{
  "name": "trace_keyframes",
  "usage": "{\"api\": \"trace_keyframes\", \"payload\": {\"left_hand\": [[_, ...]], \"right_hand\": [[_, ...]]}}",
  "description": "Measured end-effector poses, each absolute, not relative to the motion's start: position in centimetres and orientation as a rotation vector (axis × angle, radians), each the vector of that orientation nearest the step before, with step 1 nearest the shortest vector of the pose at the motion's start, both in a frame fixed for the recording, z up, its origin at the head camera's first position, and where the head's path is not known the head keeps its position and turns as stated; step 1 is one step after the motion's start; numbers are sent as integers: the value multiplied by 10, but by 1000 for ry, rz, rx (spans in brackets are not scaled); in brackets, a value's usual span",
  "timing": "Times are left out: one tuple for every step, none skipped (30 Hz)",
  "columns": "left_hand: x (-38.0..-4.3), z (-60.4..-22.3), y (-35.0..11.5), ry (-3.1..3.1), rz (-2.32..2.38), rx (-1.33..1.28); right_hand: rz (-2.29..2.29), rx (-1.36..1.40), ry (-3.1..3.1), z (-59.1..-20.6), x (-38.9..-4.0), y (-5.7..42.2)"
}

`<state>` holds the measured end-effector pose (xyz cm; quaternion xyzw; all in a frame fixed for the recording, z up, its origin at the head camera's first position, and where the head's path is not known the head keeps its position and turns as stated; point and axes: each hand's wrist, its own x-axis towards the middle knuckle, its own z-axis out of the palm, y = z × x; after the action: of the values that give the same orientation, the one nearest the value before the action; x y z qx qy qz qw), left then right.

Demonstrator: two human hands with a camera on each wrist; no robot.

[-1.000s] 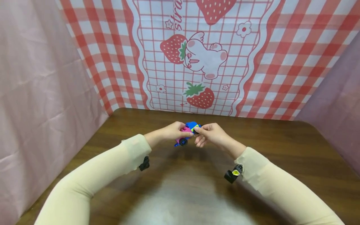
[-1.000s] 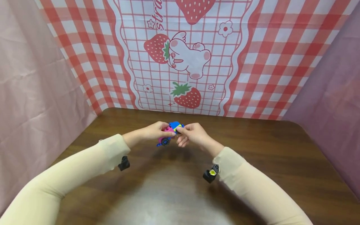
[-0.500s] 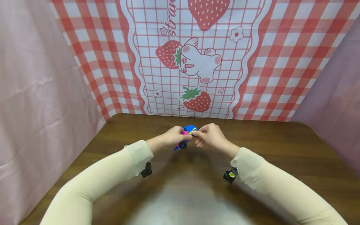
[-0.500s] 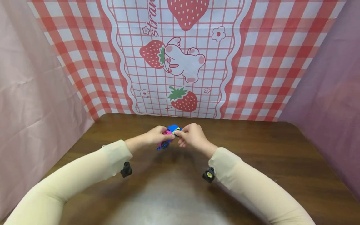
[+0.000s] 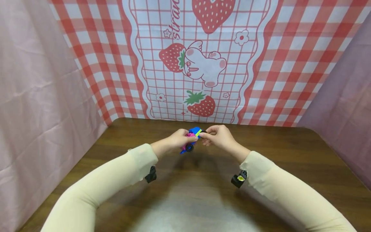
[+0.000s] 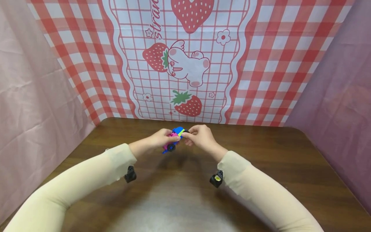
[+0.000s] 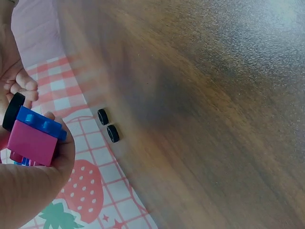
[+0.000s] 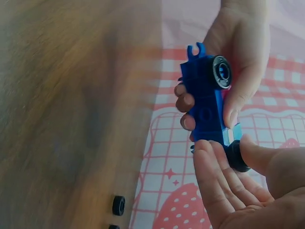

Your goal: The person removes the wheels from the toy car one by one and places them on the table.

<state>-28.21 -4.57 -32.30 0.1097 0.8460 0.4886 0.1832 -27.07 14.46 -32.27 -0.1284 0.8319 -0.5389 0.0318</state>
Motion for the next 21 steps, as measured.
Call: {"api": "trace_keyframes", "payload": {"left_hand": [[-282, -322, -45, 2387, 1379, 313], [-282, -322, -45, 2389, 1381, 317], [-282, -322, -45, 2392, 1381, 321], [-282, -321, -44, 2392, 1382, 327], [-282, -321, -44, 2387, 1386, 330], [-282, -321, -44, 2385, 1387, 335], [-282, -320, -44, 2380, 1390, 335], [-282, -319, -44, 2375, 1397, 340], [-282, -318, -44, 2365, 1407, 343], [-282, -317, -44, 2360, 1414, 346], [-281, -317, -44, 2351, 1426, 347], [-281, -316, -44, 2339, 1440, 346], [-281, -315, -44, 2328, 1453, 342], [-281, -315, -44, 2315, 1472, 338], [-281, -315, -44, 2307, 1484, 333], [-280, -315, -44, 2303, 1495, 327], [-280, -316, -45, 2296, 1507, 322], [-279, -316, -45, 2291, 1516, 315], [-279, -316, -46, 2288, 1523, 309], [-279, -317, -47, 2286, 1528, 306], [-278, -317, -48, 2285, 1530, 306]], "right_hand": [[-1695, -381, 2537, -322, -271, 145], [-1734, -367, 2511, -322, -272, 146], [-1774, -354, 2485, -321, -272, 146], [-1814, -346, 2455, -321, -272, 146], [-1846, -343, 2430, -320, -272, 146], [-1879, -337, 2405, -320, -272, 146], [-1909, -329, 2383, -319, -272, 146], [-1935, -326, 2363, -319, -272, 146], [-1959, -321, 2347, -319, -272, 146], [-1979, -320, 2333, -318, -272, 146], [-1995, -316, 2325, -318, -272, 147], [-2007, -317, 2318, -318, -272, 147], [-2016, -315, 2316, -317, -272, 148], [-2024, -314, 2315, -317, -272, 148], [-2031, -311, 2315, -316, -272, 149], [-2034, -311, 2314, -315, -272, 149], [-2039, -306, 2311, -314, -273, 150], [-2039, -304, 2310, -313, -273, 150], [-2041, -295, 2309, -312, -273, 151], [-2044, -292, 2303, -311, -273, 151], [-2045, -289, 2299, -310, -272, 152]]}}
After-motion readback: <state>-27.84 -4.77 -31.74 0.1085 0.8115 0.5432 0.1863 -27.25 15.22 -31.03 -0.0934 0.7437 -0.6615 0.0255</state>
